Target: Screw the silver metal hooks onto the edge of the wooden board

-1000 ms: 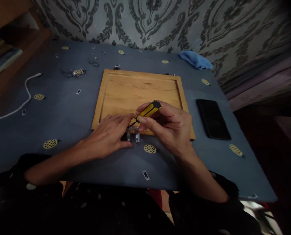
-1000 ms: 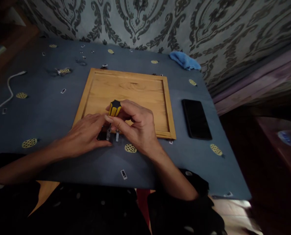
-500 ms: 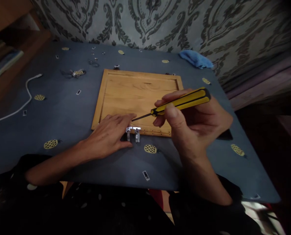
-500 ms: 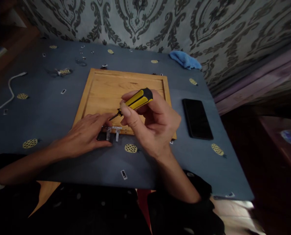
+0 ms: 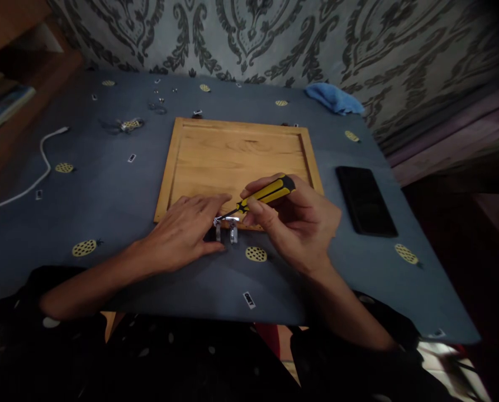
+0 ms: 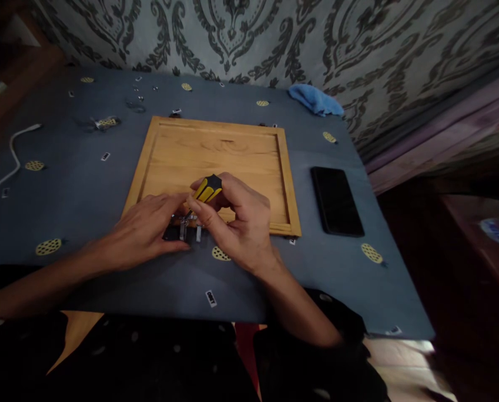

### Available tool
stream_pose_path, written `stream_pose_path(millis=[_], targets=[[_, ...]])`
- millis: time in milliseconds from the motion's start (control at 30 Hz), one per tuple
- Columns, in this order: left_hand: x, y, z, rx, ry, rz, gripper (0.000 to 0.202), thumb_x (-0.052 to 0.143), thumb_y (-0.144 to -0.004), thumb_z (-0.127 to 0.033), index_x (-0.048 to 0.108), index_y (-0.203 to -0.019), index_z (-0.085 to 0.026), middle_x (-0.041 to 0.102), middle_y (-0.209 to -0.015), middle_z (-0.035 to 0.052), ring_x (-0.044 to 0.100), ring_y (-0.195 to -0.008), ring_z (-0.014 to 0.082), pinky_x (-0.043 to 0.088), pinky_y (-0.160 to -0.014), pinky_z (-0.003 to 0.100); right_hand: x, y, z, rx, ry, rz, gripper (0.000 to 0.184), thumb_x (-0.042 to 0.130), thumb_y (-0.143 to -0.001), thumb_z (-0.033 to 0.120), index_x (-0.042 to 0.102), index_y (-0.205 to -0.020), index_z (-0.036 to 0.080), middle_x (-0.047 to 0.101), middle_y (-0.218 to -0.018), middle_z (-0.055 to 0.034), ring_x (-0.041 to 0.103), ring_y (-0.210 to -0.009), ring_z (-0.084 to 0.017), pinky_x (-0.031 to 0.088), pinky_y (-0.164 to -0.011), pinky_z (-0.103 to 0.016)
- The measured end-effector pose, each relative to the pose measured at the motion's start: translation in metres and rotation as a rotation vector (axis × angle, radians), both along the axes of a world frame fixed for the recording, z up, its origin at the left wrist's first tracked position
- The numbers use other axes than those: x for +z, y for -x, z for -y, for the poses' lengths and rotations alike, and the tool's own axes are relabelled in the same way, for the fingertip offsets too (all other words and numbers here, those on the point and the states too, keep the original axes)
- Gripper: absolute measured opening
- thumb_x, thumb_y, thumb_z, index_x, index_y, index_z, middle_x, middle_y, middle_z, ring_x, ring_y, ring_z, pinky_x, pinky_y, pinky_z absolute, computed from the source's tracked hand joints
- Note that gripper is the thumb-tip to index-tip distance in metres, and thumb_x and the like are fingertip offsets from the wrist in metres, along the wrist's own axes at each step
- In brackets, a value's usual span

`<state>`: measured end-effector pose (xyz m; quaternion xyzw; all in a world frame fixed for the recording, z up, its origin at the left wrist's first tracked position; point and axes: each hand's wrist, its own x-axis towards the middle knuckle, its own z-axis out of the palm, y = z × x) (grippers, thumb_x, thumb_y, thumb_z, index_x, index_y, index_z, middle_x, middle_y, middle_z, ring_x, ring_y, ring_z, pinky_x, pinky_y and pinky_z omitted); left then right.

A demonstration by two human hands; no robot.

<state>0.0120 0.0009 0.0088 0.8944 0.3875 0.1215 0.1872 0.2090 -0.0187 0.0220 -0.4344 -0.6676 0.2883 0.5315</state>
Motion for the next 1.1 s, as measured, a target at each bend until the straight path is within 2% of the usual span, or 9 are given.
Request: stream_pose_path(millis=[400, 567, 767, 867, 967, 1100], targets=[[0.001, 0.0, -0.001, -0.009, 0.002, -0.014, 0.07, 0.081, -0.081, -0.031, 0.041, -0.137, -0.015, 0.063, -0.132, 0.0152, 0.061, -0.121, 0.0319, 0.048, -0.097, 0.043, -0.003, -0.002, -0.005, 0.063, 0.002, 0.034, 0.015, 0.069, -0.091, 0.035, 0.07, -0.098, 0.021, 0.068, -0.084, -0.0007, 0.066, -0.065, -0.012, 0.055, -0.06, -0.027], [0.003, 0.0, -0.001, -0.023, 0.005, -0.005, 0.067, 0.079, -0.084, -0.031, 0.04, -0.137, -0.017, 0.065, -0.13, 0.0134, 0.061, -0.12, 0.0305, 0.048, -0.096, 0.041, 0.006, -0.004, -0.009, 0.14, 0.043, 0.074, 0.016, 0.072, -0.089, 0.035, 0.071, -0.093, 0.02, 0.066, -0.076, 0.0015, 0.063, -0.057, -0.01, 0.053, -0.056, -0.024], [0.001, 0.0, -0.001, -0.028, -0.016, 0.003, 0.068, 0.078, -0.084, -0.031, 0.039, -0.138, -0.019, 0.064, -0.131, 0.0126, 0.061, -0.121, 0.031, 0.048, -0.097, 0.042, 0.021, -0.009, -0.015, 0.27, 0.048, 0.159, 0.019, 0.067, -0.093, 0.036, 0.072, -0.1, 0.019, 0.068, -0.075, 0.0033, 0.06, -0.047, -0.006, 0.048, -0.044, -0.019], [-0.001, 0.0, -0.002, -0.038, -0.027, -0.003, 0.064, 0.078, -0.084, -0.03, 0.042, -0.134, -0.017, 0.065, -0.129, 0.014, 0.062, -0.121, 0.0321, 0.048, -0.096, 0.043, 0.025, -0.013, -0.017, 0.354, 0.031, 0.248, 0.017, 0.062, -0.096, 0.034, 0.072, -0.101, 0.021, 0.067, -0.067, 0.005, 0.061, -0.048, -0.008, 0.05, -0.048, -0.02], [-0.002, 0.0, -0.002, -0.034, -0.027, -0.018, 0.058, 0.08, -0.082, -0.031, 0.046, -0.127, -0.015, 0.066, -0.126, 0.0149, 0.062, -0.118, 0.0329, 0.049, -0.094, 0.043, 0.026, -0.013, -0.017, 0.368, 0.043, 0.243, 0.015, 0.06, -0.096, 0.03, 0.072, -0.102, 0.022, 0.07, -0.074, 0.0038, 0.061, -0.051, -0.008, 0.052, -0.051, -0.021], [0.0, 0.0, -0.002, -0.025, -0.014, -0.026, 0.057, 0.079, -0.083, -0.031, 0.046, -0.127, -0.016, 0.067, -0.124, 0.0128, 0.064, -0.116, 0.0321, 0.049, -0.092, 0.042, 0.022, -0.011, -0.017, 0.34, 0.069, 0.186, 0.019, 0.062, -0.096, 0.031, 0.071, -0.11, 0.021, 0.069, -0.078, 0.0029, 0.061, -0.051, -0.007, 0.052, -0.05, -0.021]])
